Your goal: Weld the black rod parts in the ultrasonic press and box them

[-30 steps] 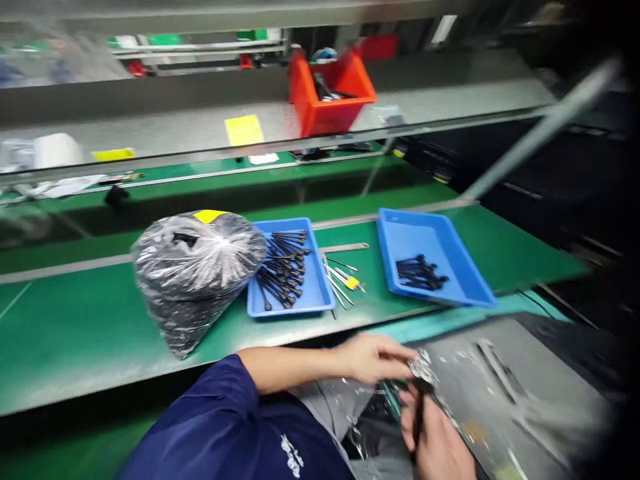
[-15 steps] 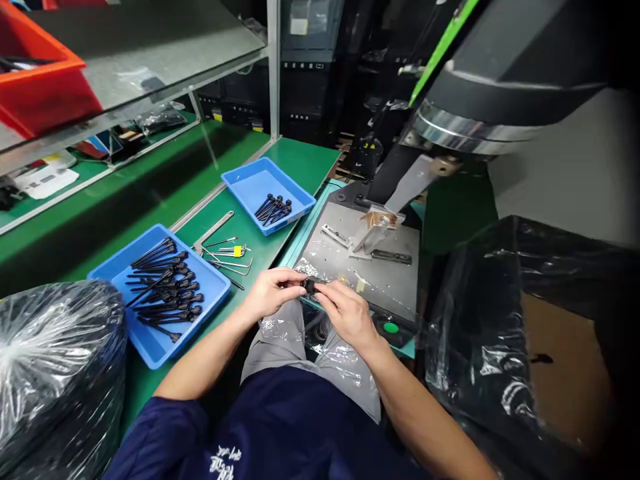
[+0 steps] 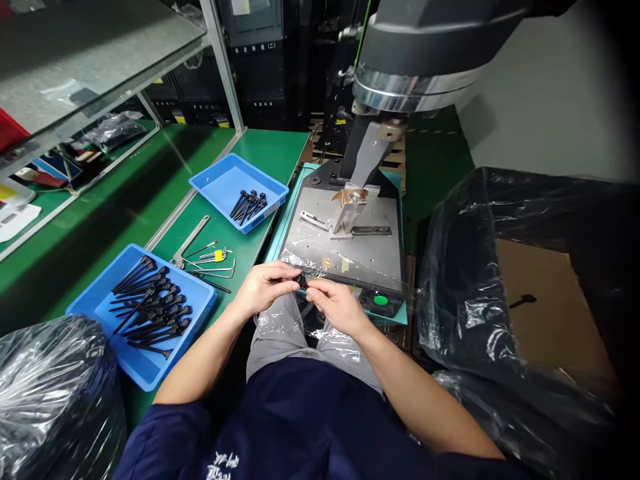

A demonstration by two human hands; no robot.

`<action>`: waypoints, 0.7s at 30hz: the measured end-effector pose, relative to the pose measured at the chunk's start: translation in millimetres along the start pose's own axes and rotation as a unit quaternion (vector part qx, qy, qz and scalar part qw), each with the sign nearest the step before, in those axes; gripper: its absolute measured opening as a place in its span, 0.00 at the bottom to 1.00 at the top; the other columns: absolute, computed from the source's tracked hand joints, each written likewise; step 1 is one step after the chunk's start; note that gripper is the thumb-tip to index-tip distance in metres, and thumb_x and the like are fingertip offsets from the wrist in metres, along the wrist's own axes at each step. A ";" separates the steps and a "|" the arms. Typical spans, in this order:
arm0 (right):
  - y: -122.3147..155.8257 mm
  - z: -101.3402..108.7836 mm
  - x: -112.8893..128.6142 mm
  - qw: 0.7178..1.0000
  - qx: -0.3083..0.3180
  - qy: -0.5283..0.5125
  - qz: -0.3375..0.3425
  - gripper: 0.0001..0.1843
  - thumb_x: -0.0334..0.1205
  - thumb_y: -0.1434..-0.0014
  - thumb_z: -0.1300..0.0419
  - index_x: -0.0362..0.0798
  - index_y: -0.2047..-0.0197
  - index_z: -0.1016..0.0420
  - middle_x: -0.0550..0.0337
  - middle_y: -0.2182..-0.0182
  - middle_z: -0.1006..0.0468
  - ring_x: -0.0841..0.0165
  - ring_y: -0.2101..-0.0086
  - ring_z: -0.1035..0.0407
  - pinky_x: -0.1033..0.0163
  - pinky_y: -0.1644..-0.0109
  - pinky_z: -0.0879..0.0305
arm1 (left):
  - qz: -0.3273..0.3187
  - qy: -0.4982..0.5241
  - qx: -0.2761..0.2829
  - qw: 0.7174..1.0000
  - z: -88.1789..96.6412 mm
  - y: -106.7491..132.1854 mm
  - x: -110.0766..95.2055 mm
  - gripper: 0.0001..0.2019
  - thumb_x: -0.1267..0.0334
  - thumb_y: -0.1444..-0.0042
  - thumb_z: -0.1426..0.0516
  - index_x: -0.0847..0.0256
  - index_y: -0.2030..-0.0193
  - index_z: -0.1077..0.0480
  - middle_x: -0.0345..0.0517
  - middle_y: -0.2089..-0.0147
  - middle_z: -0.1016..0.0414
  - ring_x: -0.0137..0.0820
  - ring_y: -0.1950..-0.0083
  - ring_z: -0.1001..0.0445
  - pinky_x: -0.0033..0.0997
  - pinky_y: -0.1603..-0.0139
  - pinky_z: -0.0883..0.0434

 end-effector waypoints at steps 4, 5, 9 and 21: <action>0.5 0.2 -4.5 0.991 -0.022 -0.127 -0.031 0.21 0.58 0.41 0.40 0.47 0.68 0.25 0.62 0.77 0.31 0.73 0.80 0.45 0.65 0.78 0.48 | -0.042 0.001 0.013 0.999 -15.7 -5.3 -2.6 0.16 0.57 0.44 0.37 0.57 0.49 0.22 0.51 0.52 0.22 0.33 0.56 0.22 0.35 0.54 0.24; 0.5 0.7 -4.9 0.987 -0.031 -0.156 -0.035 0.22 0.59 0.41 0.39 0.47 0.70 0.27 0.63 0.79 0.34 0.73 0.80 0.47 0.65 0.78 0.50 | -0.047 0.005 0.016 0.999 -20.7 -6.6 -2.2 0.17 0.56 0.43 0.38 0.56 0.47 0.24 0.51 0.50 0.23 0.33 0.55 0.23 0.36 0.53 0.24; 1.4 5.5 -7.1 0.969 -0.077 -0.230 -0.041 0.21 0.58 0.44 0.36 0.47 0.69 0.28 0.65 0.79 0.36 0.75 0.81 0.48 0.67 0.79 0.55 | -0.048 0.016 0.022 0.998 -40.2 -16.5 1.3 0.20 0.57 0.42 0.39 0.55 0.43 0.26 0.52 0.45 0.25 0.36 0.46 0.25 0.38 0.49 0.25; -43.2 78.1 -29.1 0.962 -0.229 -0.152 -0.004 0.24 0.61 0.45 0.38 0.46 0.63 0.25 0.57 0.71 0.25 0.67 0.72 0.32 0.63 0.68 0.33 | -0.070 -0.030 0.006 0.997 -81.8 -132.7 3.1 0.13 0.58 0.43 0.38 0.62 0.54 0.21 0.50 0.57 0.21 0.35 0.54 0.23 0.36 0.51 0.27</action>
Point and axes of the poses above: each hand's wrist, its own y-axis away from the middle knuckle, its own z-axis out of the back of the hand, x = y × z, the point moved 3 cm from there along -y, towards the middle knuckle
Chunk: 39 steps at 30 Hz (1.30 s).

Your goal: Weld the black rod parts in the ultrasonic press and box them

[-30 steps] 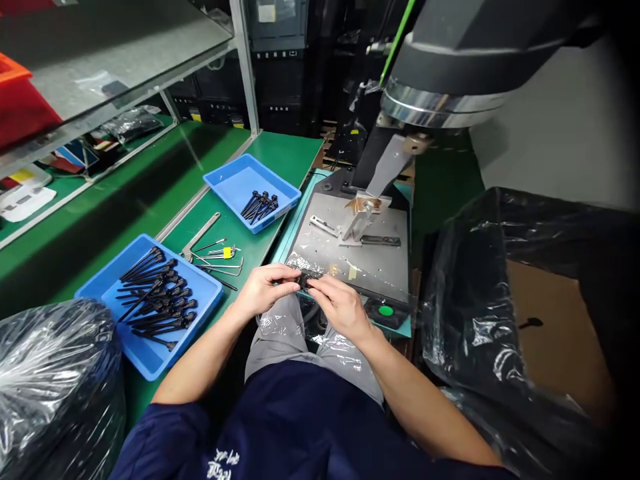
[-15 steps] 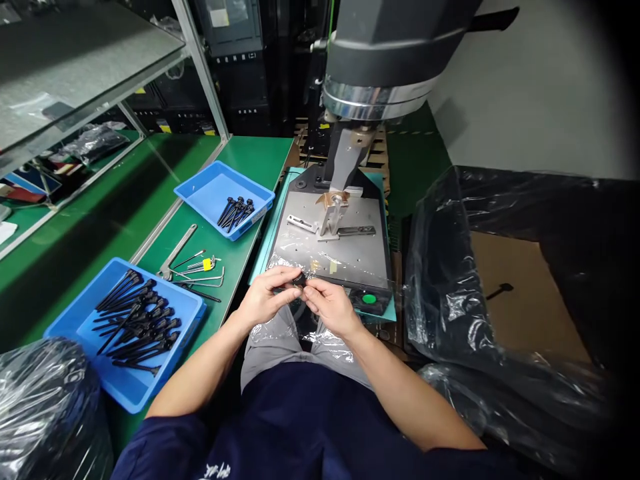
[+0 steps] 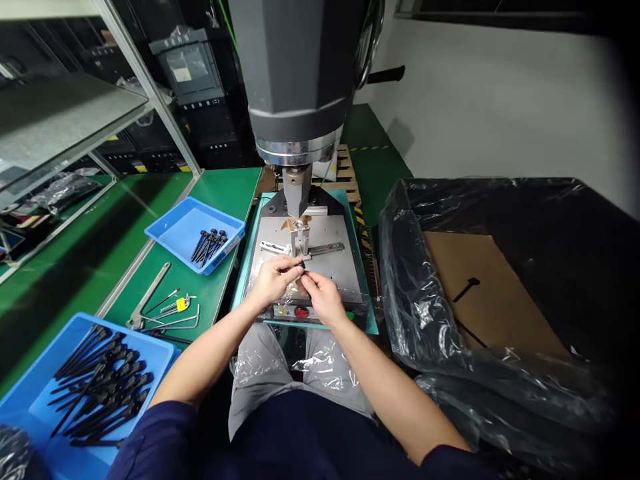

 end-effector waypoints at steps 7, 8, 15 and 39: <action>-10.1 54.5 -19.6 0.991 -0.055 0.121 -0.010 0.29 0.62 0.45 0.39 0.45 0.53 0.23 0.45 0.56 0.19 0.55 0.56 0.25 0.50 0.48 0.31 | -0.043 -0.149 -0.071 0.985 12.8 -73.2 15.1 0.12 0.62 0.42 0.39 0.58 0.51 0.22 0.48 0.52 0.21 0.37 0.49 0.25 0.39 0.46 0.30; -6.2 58.0 -25.2 0.992 -0.044 0.118 -0.019 0.28 0.62 0.45 0.39 0.45 0.55 0.22 0.46 0.58 0.19 0.55 0.57 0.25 0.50 0.49 0.30 | -0.050 -0.163 -0.069 0.983 11.7 -79.3 15.2 0.12 0.63 0.42 0.39 0.57 0.52 0.22 0.48 0.52 0.21 0.37 0.49 0.26 0.39 0.45 0.31; 9.4 68.3 -47.7 0.997 -0.013 0.052 -0.064 0.31 0.66 0.48 0.37 0.45 0.58 0.22 0.48 0.65 0.18 0.56 0.62 0.24 0.51 0.56 0.28 | -0.070 -0.201 -0.068 0.975 4.3 -101.8 17.3 0.06 0.64 0.43 0.39 0.58 0.60 0.22 0.47 0.60 0.20 0.37 0.53 0.26 0.37 0.48 0.31; 17.4 96.3 -35.0 0.996 -0.034 0.027 -0.083 0.27 0.62 0.47 0.34 0.46 0.59 0.22 0.51 0.68 0.19 0.62 0.68 0.26 0.58 0.62 0.29 | -0.136 -0.122 0.040 0.982 21.4 -129.0 31.8 0.10 0.64 0.40 0.45 0.60 0.66 0.22 0.47 0.63 0.21 0.33 0.59 0.24 0.31 0.57 0.29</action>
Point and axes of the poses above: each hand's wrist, its own y-axis away from the middle knuckle, its own z-axis out of the back of the hand, x = y × z, the point moved 3 cm from there along -y, towards the middle knuckle
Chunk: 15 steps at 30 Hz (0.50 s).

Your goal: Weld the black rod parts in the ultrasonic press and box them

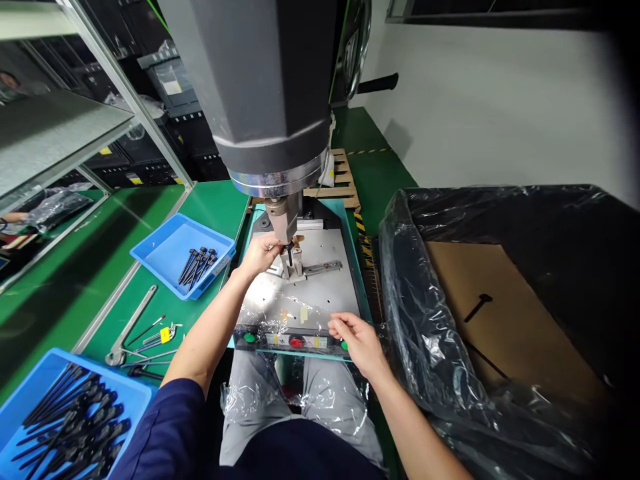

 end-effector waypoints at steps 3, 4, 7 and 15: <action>2.1 -0.4 -1.5 1.000 0.001 -0.003 -0.002 0.27 0.62 0.47 0.34 0.46 0.59 0.22 0.52 0.68 0.19 0.63 0.68 0.26 0.58 0.63 0.29 | -0.003 0.007 -0.019 1.000 1.0 -2.0 -1.2 0.10 0.66 0.41 0.45 0.61 0.71 0.24 0.47 0.63 0.24 0.32 0.59 0.25 0.30 0.57 0.31; 2.8 -0.8 -1.7 1.000 0.002 -0.003 -0.003 0.27 0.62 0.47 0.34 0.46 0.59 0.22 0.52 0.68 0.19 0.63 0.68 0.26 0.58 0.63 0.29 | 0.002 0.014 -0.025 1.000 0.8 -2.4 -0.7 0.10 0.68 0.42 0.45 0.61 0.72 0.25 0.46 0.64 0.25 0.31 0.60 0.26 0.29 0.58 0.31; 5.3 -2.1 -0.9 1.000 0.005 -0.002 -0.004 0.26 0.62 0.47 0.34 0.46 0.60 0.22 0.52 0.68 0.20 0.63 0.68 0.26 0.58 0.63 0.29 | 0.022 0.039 -0.024 0.999 -1.8 -2.4 1.4 0.10 0.72 0.44 0.47 0.62 0.74 0.27 0.42 0.70 0.27 0.28 0.65 0.29 0.28 0.61 0.33; 11.4 -2.4 -1.7 1.000 -0.001 0.007 -0.007 0.27 0.62 0.48 0.33 0.46 0.60 0.22 0.52 0.69 0.19 0.63 0.69 0.26 0.58 0.63 0.29 | 0.063 0.100 -0.036 0.992 -6.9 2.4 1.7 0.06 0.63 0.47 0.39 0.62 0.71 0.26 0.43 0.68 0.26 0.31 0.65 0.29 0.31 0.61 0.33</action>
Point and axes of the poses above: each hand's wrist, its own y-axis away from the middle knuckle, its own z-axis out of the back of the hand, x = y × z, the point moved 3 cm from there along -y, towards the middle knuckle
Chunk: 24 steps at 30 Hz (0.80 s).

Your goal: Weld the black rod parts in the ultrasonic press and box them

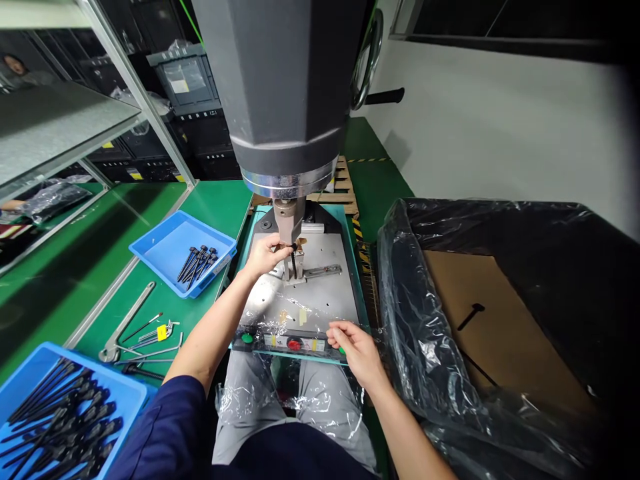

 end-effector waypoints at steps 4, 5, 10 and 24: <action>1.6 0.7 -0.6 1.000 -0.002 0.002 -0.002 0.27 0.62 0.49 0.33 0.46 0.60 0.22 0.52 0.69 0.19 0.62 0.69 0.26 0.58 0.63 0.29 | -0.022 -0.016 -0.012 1.000 0.8 -0.6 0.7 0.09 0.61 0.47 0.37 0.62 0.74 0.27 0.44 0.68 0.27 0.32 0.64 0.29 0.31 0.61 0.33; 2.0 0.8 -0.5 1.000 -0.002 0.002 -0.003 0.27 0.62 0.49 0.33 0.46 0.60 0.22 0.52 0.69 0.19 0.62 0.69 0.26 0.58 0.63 0.29 | -0.024 -0.020 -0.009 0.999 0.9 -0.5 0.8 0.08 0.61 0.47 0.38 0.61 0.73 0.26 0.44 0.68 0.27 0.32 0.64 0.29 0.32 0.61 0.33; 3.6 0.4 -2.2 1.000 0.005 0.013 0.001 0.25 0.61 0.46 0.35 0.46 0.59 0.22 0.52 0.68 0.19 0.62 0.69 0.26 0.58 0.63 0.29 | -0.038 -0.053 -0.014 0.998 3.3 3.6 -1.5 0.05 0.62 0.45 0.39 0.60 0.69 0.24 0.45 0.65 0.24 0.33 0.61 0.26 0.34 0.57 0.30; -34.4 41.5 2.3 0.869 -0.069 0.458 0.174 0.19 0.46 0.39 0.45 0.46 0.50 0.23 0.46 0.50 0.24 0.52 0.51 0.31 0.47 0.44 0.36 | 0.105 -0.101 -0.225 0.963 45.3 95.6 25.3 0.11 0.59 0.41 0.44 0.61 0.58 0.24 0.49 0.56 0.21 0.35 0.54 0.23 0.37 0.50 0.26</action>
Point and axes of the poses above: each hand's wrist, its own y-axis away from the middle knuckle, its own z-axis out of the back of the hand, x = y × z, the point moved 3 cm from there along -y, towards the middle knuckle
